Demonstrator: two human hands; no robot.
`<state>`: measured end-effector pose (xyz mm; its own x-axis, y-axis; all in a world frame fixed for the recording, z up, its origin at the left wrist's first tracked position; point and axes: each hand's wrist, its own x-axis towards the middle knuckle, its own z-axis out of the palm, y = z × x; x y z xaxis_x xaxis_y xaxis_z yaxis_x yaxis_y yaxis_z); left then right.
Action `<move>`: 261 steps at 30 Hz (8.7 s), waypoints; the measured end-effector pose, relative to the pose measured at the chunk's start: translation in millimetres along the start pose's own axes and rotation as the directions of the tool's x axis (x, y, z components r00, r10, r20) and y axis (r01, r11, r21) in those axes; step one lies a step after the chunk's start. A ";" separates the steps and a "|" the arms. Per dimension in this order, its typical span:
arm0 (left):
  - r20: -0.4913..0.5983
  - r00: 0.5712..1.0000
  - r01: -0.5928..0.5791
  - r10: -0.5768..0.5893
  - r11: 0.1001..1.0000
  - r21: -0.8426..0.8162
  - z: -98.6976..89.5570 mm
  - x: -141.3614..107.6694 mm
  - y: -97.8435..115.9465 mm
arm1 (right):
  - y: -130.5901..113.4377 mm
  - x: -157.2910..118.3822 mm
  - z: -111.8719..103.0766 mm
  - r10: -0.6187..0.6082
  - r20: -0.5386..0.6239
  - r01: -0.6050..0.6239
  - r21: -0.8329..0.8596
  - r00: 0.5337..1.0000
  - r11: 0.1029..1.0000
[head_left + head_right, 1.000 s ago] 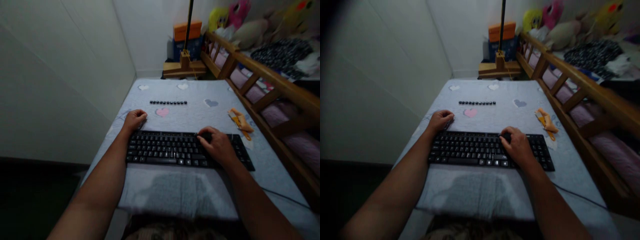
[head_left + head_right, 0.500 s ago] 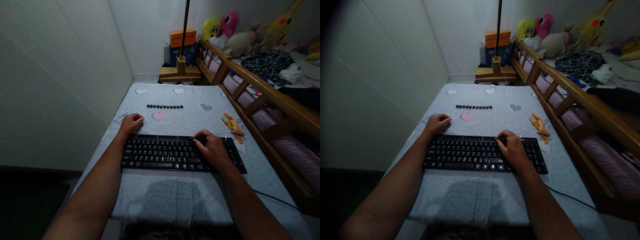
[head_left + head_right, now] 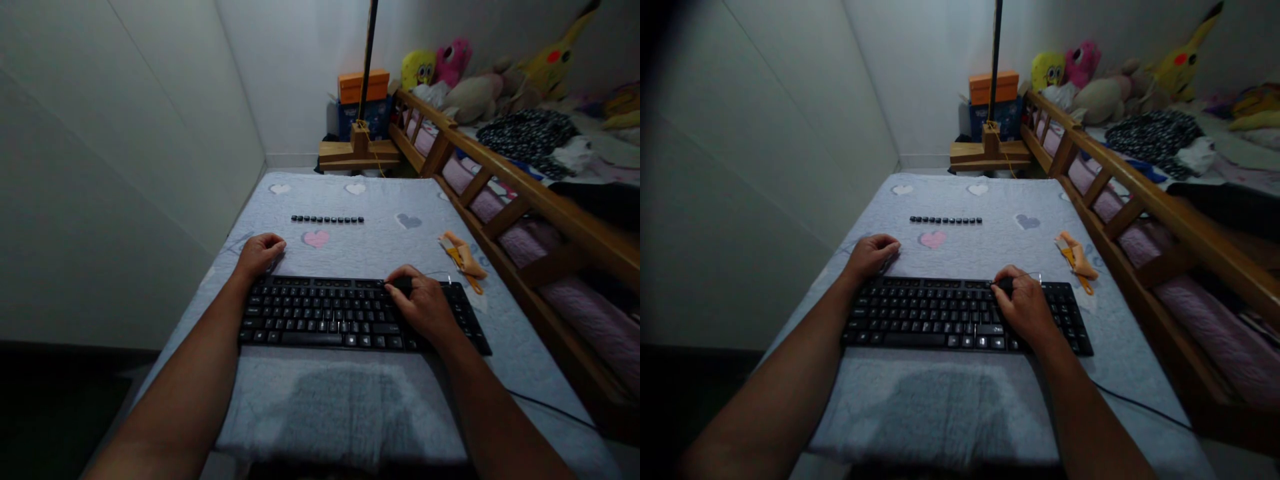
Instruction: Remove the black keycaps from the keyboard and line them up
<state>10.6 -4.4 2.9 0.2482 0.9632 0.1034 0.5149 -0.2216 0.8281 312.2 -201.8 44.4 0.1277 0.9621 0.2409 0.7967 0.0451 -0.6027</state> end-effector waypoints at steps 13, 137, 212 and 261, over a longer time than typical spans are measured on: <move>-0.002 1.000 -0.002 0.002 1.000 -0.005 -0.5 0.7 1.6 | -2.1 2.3 -2.3 0.007 0.011 -0.007 0.018 1.000 1.000; 0.193 0.859 -0.496 0.474 0.864 0.087 71.6 -86.0 133.1 | -22.2 8.2 0.2 -0.222 -0.052 0.227 0.150 0.974 0.962; -0.081 0.996 0.034 -0.041 0.995 -0.093 -3.8 5.8 -13.4 | 58.5 188.5 29.8 0.174 0.054 -0.145 -0.345 0.983 0.927; -0.048 0.999 0.012 -0.010 0.999 0.041 -5.8 7.9 -15.8 | 30.3 20.9 -96.0 0.176 -0.287 -0.116 0.216 0.942 0.970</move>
<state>-0.3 7.6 -6.2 0.2031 0.9716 0.1217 0.5512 -0.2162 0.8059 395.7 -206.2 104.2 0.4303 0.8366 0.3391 0.6302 -0.0095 -0.7764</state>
